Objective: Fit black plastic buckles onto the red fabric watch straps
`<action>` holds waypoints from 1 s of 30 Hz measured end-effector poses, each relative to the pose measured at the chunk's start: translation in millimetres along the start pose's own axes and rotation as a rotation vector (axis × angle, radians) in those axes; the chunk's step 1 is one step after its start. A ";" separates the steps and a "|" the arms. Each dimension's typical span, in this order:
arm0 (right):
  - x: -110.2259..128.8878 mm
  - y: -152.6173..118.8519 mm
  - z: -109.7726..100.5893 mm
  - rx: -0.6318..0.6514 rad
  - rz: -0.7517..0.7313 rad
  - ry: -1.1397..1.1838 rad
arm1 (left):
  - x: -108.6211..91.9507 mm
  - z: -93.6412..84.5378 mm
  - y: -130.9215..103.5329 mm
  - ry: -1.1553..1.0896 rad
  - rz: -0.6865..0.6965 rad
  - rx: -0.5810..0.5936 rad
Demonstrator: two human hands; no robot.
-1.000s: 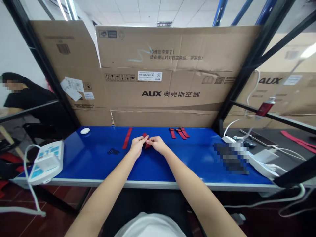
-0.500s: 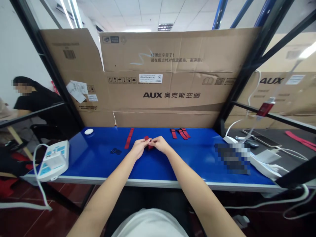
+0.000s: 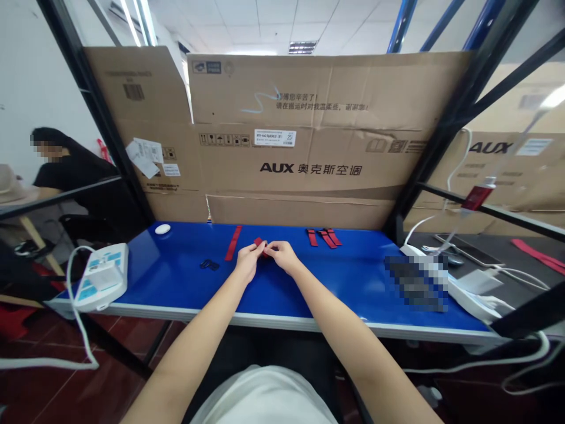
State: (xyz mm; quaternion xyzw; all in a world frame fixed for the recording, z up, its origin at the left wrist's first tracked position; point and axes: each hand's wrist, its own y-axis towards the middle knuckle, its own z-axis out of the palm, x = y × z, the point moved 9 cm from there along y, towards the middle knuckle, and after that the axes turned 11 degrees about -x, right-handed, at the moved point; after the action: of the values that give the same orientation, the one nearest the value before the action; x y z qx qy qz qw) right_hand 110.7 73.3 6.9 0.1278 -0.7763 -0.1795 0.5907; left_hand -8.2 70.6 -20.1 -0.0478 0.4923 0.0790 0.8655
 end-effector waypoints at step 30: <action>26.6 -10.1 -12.7 -0.228 -0.243 -0.247 | -2.2 2.0 -3.8 -0.032 -0.075 0.021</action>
State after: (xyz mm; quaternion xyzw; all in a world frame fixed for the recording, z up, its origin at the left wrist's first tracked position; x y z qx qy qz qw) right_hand 115.6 51.6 28.8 0.1300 -0.7963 -0.3505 0.4756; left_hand -6.9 67.0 -17.1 -0.0558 0.4772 0.0420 0.8760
